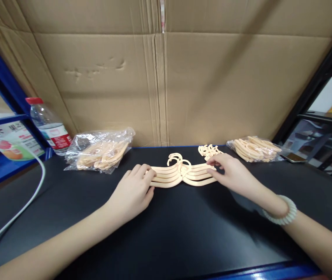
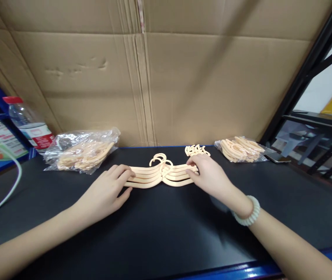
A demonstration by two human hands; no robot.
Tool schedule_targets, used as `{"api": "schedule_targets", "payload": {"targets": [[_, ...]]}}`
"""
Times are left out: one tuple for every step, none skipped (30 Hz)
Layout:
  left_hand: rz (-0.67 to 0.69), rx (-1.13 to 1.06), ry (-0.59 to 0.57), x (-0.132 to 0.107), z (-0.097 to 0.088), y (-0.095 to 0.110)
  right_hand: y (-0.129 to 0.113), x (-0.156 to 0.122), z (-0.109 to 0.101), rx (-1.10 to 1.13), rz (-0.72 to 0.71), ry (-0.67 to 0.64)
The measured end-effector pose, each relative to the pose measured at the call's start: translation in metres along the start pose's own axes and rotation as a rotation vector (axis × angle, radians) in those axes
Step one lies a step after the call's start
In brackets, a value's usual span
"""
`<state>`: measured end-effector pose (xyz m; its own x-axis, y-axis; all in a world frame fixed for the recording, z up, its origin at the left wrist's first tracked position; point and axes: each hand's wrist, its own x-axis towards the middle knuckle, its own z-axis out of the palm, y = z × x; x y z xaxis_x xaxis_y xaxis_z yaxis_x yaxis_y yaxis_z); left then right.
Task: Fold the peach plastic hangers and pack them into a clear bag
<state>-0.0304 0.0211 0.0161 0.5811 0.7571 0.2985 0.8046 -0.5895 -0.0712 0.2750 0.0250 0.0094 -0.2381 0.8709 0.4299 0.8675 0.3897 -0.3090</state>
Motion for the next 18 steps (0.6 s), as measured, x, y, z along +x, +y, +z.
{"api": "schedule_targets", "payload": {"targets": [[0.006,-0.032,0.011,-0.002,0.002,0.007,-0.007,-0.003,0.005,-0.03,-0.056,0.022],[0.026,-0.079,0.012,-0.003,0.004,0.013,-0.012,-0.006,0.011,-0.063,-0.107,0.011],[0.046,-0.125,-0.004,-0.005,0.007,0.019,-0.017,-0.008,0.017,-0.099,-0.142,-0.023],[0.055,-0.155,-0.031,-0.006,0.011,0.024,-0.02,-0.01,0.023,-0.135,-0.16,-0.067],[0.055,-0.172,-0.063,-0.007,0.014,0.027,-0.022,-0.011,0.028,-0.167,-0.163,-0.112],[0.039,-0.179,-0.098,-0.008,0.017,0.03,-0.023,-0.011,0.032,-0.192,-0.154,-0.151],[0.015,-0.179,-0.13,-0.008,0.02,0.031,-0.023,-0.011,0.036,-0.208,-0.145,-0.186],[-0.012,-0.177,-0.156,-0.008,0.022,0.031,-0.022,-0.01,0.038,-0.216,-0.141,-0.217],[-0.038,-0.176,-0.176,-0.008,0.023,0.03,-0.022,-0.008,0.04,-0.22,-0.142,-0.244],[-0.056,-0.176,-0.19,-0.007,0.024,0.029,-0.022,-0.006,0.041,-0.22,-0.146,-0.265],[-0.066,-0.178,-0.201,-0.005,0.024,0.027,-0.022,-0.004,0.041,-0.22,-0.149,-0.281],[-0.07,-0.183,-0.213,-0.004,0.023,0.024,-0.022,-0.002,0.042,-0.221,-0.15,-0.291],[-0.072,-0.189,-0.226,-0.001,0.023,0.021,-0.023,0.001,0.042,-0.222,-0.15,-0.296],[-0.073,-0.195,-0.241,0.001,0.022,0.017,-0.024,0.004,0.044,-0.224,-0.147,-0.299],[-0.075,-0.2,-0.257,0.004,0.022,0.013,-0.025,0.007,0.045,-0.225,-0.144,-0.303],[-0.075,-0.202,-0.267,0.007,0.022,0.008,-0.026,0.011,0.047,-0.226,-0.14,-0.306],[-0.074,-0.199,-0.271,0.011,0.023,0.003,-0.027,0.015,0.05,-0.227,-0.136,-0.307],[-0.075,-0.195,-0.269,0.014,0.024,-0.001,-0.027,0.02,0.053,-0.228,-0.132,-0.305]]}}
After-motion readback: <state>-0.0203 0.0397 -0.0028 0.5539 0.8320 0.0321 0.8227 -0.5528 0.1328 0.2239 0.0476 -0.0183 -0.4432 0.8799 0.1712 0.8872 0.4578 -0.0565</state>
